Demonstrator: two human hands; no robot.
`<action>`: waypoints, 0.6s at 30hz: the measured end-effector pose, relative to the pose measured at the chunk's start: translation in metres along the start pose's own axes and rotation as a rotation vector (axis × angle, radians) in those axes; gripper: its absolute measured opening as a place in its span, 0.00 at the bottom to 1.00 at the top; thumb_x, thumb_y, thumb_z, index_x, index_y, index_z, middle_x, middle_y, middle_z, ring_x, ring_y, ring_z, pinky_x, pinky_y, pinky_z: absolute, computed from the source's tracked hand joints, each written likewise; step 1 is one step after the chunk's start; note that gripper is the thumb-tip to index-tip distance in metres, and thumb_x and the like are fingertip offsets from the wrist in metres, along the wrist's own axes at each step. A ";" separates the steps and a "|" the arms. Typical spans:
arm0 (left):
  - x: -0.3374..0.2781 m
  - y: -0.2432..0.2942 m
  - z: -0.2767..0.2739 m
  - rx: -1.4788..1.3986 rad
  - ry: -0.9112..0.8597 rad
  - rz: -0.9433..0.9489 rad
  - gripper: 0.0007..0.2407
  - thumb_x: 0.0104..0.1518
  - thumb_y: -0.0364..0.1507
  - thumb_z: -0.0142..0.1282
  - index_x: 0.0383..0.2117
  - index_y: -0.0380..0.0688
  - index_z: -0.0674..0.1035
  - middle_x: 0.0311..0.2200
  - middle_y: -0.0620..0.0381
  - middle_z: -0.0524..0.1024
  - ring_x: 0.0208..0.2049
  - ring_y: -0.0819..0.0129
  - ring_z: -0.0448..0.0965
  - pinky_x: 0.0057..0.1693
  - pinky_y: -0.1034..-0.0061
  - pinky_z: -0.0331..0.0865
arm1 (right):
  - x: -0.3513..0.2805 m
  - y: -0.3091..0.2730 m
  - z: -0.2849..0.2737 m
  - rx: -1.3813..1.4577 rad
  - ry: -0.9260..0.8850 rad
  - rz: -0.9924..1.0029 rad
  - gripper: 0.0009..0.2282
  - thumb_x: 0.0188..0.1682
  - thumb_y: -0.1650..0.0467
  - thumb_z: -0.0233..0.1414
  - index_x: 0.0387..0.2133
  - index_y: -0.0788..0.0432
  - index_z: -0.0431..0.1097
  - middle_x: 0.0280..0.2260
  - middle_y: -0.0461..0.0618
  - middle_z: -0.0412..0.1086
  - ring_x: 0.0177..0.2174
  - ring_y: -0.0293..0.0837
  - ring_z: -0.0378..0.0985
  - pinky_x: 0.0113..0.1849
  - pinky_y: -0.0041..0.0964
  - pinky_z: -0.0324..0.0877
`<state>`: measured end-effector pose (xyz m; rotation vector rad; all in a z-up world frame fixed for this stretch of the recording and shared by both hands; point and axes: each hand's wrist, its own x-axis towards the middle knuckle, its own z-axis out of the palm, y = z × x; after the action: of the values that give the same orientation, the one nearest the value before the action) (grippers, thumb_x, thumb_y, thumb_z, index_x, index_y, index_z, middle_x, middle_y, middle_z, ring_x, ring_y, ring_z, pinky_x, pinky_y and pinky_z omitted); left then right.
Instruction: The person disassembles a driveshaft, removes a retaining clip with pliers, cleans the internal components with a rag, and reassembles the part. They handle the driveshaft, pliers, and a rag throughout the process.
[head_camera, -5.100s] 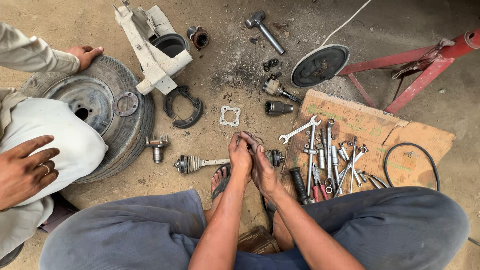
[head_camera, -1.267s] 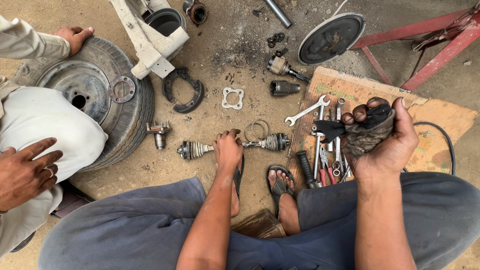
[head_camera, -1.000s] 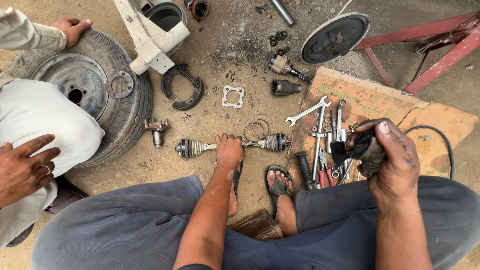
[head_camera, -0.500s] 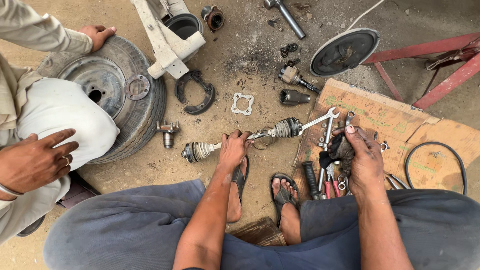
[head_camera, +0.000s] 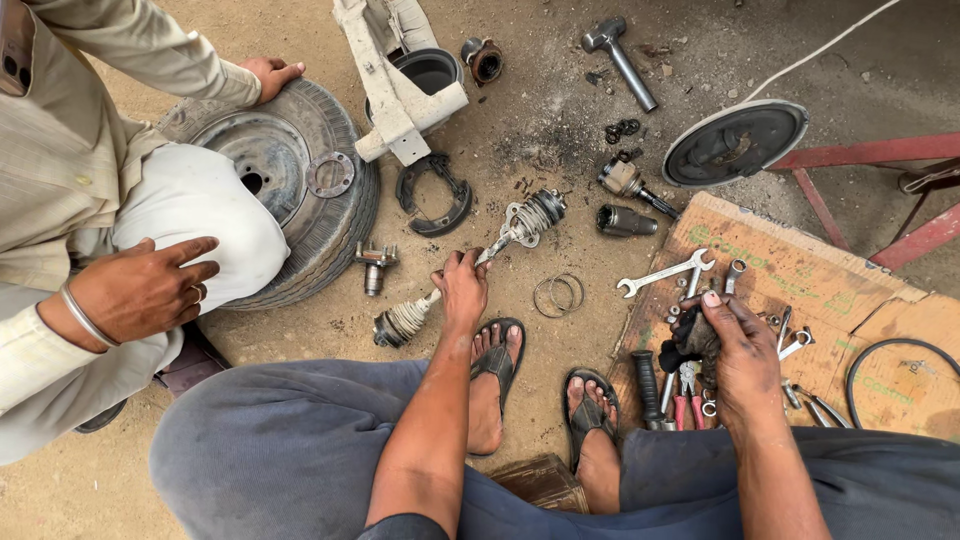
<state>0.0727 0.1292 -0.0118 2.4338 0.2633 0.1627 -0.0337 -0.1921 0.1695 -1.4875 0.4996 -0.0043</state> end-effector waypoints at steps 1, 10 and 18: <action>-0.004 -0.006 0.004 0.029 0.006 0.002 0.14 0.58 0.26 0.54 0.51 0.49 0.81 0.45 0.46 0.76 0.50 0.52 0.75 0.59 0.49 0.56 | 0.000 0.003 0.001 -0.019 -0.013 0.006 0.12 0.58 0.66 0.51 0.39 0.64 0.74 0.29 0.50 0.74 0.28 0.39 0.76 0.33 0.31 0.71; -0.030 -0.032 0.011 0.351 -0.176 -0.112 0.23 0.59 0.23 0.45 0.60 0.66 0.74 0.63 0.47 0.64 0.65 0.49 0.62 0.67 0.43 0.49 | 0.009 0.012 0.019 -0.107 -0.097 0.030 0.12 0.56 0.66 0.51 0.39 0.64 0.74 0.28 0.48 0.75 0.28 0.37 0.77 0.34 0.31 0.70; -0.028 -0.010 0.003 0.375 -0.191 -0.074 0.31 0.59 0.21 0.43 0.70 0.69 0.60 0.68 0.46 0.56 0.67 0.49 0.58 0.67 0.42 0.49 | 0.010 0.016 0.021 -0.166 -0.087 0.040 0.12 0.57 0.65 0.51 0.39 0.65 0.75 0.28 0.48 0.74 0.28 0.37 0.75 0.33 0.31 0.69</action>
<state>0.0441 0.1283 -0.0224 2.7811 0.3212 -0.1668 -0.0227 -0.1741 0.1507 -1.6325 0.4680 0.1359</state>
